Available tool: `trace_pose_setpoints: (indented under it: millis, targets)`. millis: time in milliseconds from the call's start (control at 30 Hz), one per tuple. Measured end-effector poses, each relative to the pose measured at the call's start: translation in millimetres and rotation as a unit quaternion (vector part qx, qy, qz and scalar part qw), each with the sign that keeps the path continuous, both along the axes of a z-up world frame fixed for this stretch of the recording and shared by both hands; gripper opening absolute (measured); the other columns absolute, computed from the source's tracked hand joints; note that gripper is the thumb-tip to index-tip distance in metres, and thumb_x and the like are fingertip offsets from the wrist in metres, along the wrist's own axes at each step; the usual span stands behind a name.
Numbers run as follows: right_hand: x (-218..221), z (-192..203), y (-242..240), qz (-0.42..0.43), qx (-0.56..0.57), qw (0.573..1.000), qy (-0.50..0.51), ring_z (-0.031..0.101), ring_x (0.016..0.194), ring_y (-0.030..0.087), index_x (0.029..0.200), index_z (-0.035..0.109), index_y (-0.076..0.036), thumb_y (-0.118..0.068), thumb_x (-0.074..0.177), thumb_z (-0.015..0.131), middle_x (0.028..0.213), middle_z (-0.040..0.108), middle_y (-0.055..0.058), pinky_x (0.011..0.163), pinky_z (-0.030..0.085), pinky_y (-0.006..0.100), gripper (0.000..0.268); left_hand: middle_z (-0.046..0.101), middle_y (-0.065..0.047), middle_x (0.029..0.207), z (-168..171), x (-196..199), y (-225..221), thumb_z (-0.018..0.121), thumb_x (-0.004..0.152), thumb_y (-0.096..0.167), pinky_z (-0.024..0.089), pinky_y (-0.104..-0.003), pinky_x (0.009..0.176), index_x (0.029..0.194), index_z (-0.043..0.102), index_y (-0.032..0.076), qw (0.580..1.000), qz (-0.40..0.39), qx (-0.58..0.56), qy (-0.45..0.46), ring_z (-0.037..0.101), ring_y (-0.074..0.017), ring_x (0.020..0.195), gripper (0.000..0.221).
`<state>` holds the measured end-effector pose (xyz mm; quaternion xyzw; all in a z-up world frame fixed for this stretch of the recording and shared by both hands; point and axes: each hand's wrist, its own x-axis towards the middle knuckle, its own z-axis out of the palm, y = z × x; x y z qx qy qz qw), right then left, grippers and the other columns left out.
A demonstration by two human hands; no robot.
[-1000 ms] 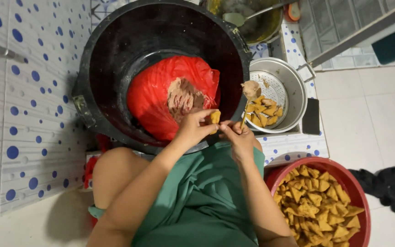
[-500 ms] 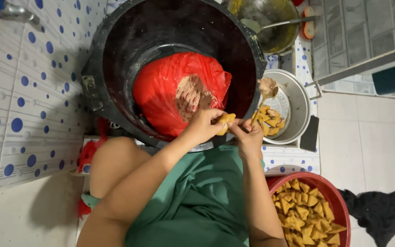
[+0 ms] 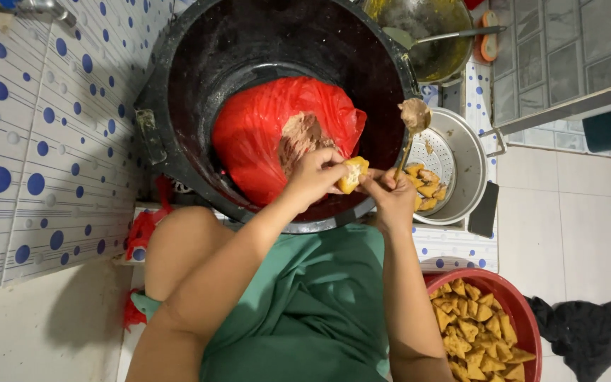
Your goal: The person is stuffing pieces of fried tofu with a meat mixture using a small wooden spoon.
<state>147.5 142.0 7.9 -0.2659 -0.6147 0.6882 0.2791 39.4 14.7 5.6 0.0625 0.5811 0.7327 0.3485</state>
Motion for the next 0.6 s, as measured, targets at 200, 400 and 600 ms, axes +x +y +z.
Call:
trace_pose_setpoints:
  millis: [200, 400, 600]
  targets:
    - [0, 7, 2, 0.044, 0.0, 0.998, -0.04, 0.073, 0.06, 0.022, 0.069, 0.034, -0.016, 0.011, 0.08, 0.084, 0.082, 0.072, 0.018, 0.052, 0.061, 0.031, 0.058, 0.062, -0.023, 0.09, 5, -8, -8, 0.076, 0.079, 0.004, 0.067, -0.047, 0.065, 0.095, 0.071, -0.008, 0.992, -0.048, 0.068, -0.093, 0.071, -0.0334, 0.077, 0.021]
    - [25, -27, 16, 0.064, -0.006, 0.995, -0.077, 0.047, 0.029, 0.015, 0.069, 0.053, -0.007, -0.034, 0.109, 0.058, 0.05, 0.049, 0.01, 0.026, 0.031, 0.026, 0.049, 0.065, -0.022, 0.09, -3, -15, -7, 0.074, 0.08, 0.005, 0.066, -0.042, 0.072, 0.102, 0.073, -0.011, 0.998, 0.001, 0.035, -0.06, 0.072, -0.0285, 0.08, 0.027]
    - [43, -52, 6, 0.099, 0.015, 0.993, -0.066, 0.032, 0.035, 0.009, 0.1, 0.063, 0.0, -0.037, 0.114, 0.035, 0.054, 0.042, 0.006, 0.032, 0.024, 0.023, 0.049, 0.068, -0.027, 0.092, 7, -11, -7, 0.077, 0.079, 0.002, 0.067, -0.047, 0.072, 0.106, 0.072, -0.012, 0.991, 0.072, 0.051, -0.105, 0.073, -0.0336, 0.082, 0.031]
